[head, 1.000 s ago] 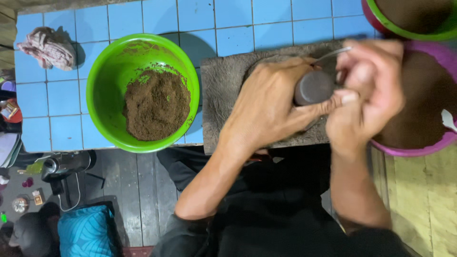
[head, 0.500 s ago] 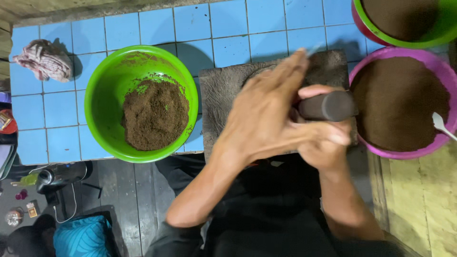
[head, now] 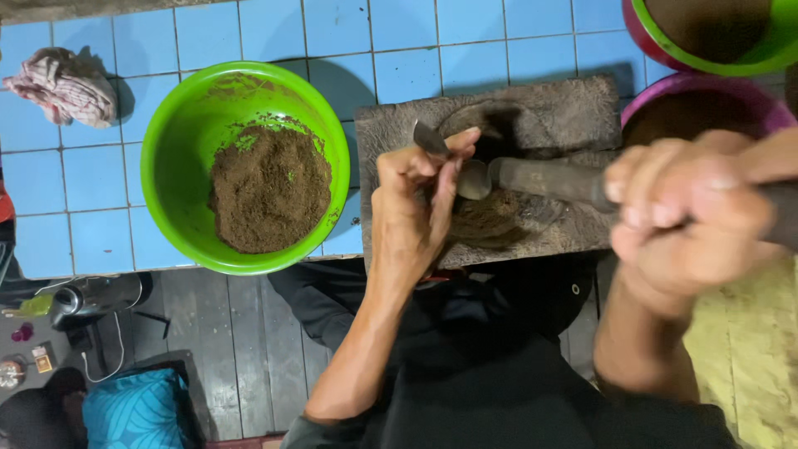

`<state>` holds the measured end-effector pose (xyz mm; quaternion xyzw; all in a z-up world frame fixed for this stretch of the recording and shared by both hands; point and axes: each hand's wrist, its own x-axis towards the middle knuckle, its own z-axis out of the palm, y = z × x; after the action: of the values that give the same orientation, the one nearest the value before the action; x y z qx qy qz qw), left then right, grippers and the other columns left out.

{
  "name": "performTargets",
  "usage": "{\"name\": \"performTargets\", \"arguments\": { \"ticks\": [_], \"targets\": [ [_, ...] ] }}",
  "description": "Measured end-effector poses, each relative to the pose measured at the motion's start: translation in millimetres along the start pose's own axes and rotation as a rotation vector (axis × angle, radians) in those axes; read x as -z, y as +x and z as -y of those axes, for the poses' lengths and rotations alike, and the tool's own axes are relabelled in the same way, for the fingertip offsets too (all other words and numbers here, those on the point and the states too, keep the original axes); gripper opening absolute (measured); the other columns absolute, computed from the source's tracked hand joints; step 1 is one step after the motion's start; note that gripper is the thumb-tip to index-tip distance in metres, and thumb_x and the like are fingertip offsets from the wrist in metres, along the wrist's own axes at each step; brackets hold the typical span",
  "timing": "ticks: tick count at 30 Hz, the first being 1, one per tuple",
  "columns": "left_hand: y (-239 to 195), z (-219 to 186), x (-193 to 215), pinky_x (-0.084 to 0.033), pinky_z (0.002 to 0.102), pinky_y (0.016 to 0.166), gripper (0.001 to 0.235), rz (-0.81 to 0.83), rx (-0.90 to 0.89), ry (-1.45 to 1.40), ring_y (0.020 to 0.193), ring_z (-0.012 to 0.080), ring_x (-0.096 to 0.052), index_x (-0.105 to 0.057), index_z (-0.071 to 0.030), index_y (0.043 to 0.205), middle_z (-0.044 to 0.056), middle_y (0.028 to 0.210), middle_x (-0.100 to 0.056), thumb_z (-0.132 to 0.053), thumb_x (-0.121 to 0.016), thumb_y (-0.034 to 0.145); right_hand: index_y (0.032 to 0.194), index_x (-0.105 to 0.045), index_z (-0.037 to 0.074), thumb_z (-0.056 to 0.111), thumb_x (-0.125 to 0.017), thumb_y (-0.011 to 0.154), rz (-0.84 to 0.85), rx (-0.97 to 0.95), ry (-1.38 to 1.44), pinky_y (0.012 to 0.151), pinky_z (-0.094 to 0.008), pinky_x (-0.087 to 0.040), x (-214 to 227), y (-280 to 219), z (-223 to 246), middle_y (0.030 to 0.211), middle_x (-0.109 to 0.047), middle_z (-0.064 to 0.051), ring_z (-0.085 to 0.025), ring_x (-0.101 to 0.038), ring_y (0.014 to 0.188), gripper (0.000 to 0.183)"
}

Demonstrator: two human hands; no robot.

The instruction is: The person uses a pestle and a spoon to grind a brown powder in a stone mortar. They repeatedly press and scrape the powder, occasionally transferring some into a green bowl. The process continues throughout the clip.

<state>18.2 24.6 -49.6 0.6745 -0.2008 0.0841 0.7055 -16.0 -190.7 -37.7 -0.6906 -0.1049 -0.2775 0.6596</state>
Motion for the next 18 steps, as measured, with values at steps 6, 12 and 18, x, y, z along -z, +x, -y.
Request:
{"name": "performTargets", "arguments": {
  "ticks": [6, 12, 18],
  "targets": [
    [-3.1, -5.3, 4.3, -0.057, 0.031, 0.104, 0.048, -0.034, 0.118, 0.191, 0.118, 0.0205, -0.076, -0.021, -0.017, 0.149, 0.009, 0.129, -0.073, -0.011, -0.049, 0.111, 0.083, -0.039, 0.011, 0.001, -0.050, 0.100, 0.056, 0.174, 0.043, 0.041, -0.028, -0.047, -40.0, 16.3, -27.5, 0.055, -0.040, -0.003, -0.014, -0.045, 0.041, 0.023],
    [1.8, 0.8, 2.4, -0.058, 0.030, 0.096, 0.014, -0.115, 0.020, 0.305, 0.115, 0.0214, -0.073, -0.057, -0.008, 0.117, 0.006, 0.123, -0.070, -0.011, -0.046, 0.109, 0.076, -0.046, 0.013, 0.002, -0.045, 0.095, 0.037, 0.023, 0.135, 0.048, -0.029, -0.053, -39.0, 14.3, 16.5, 0.058, -0.049, -0.003, -0.012, -0.050, 0.042, 0.022],
    [2.7, 0.7, 8.3, -0.052, 0.037, 0.097, 0.016, -0.078, -0.137, 0.383, 0.104, 0.0275, -0.066, -0.066, -0.004, 0.117, 0.012, 0.112, -0.069, -0.001, -0.061, 0.102, 0.077, -0.037, 0.008, 0.000, -0.047, 0.097, 0.104, 0.059, 0.087, 0.039, -0.031, -0.041, -59.7, 11.2, 14.4, 0.048, -0.039, -0.004, -0.014, -0.040, 0.036, 0.023]
  ]
}}
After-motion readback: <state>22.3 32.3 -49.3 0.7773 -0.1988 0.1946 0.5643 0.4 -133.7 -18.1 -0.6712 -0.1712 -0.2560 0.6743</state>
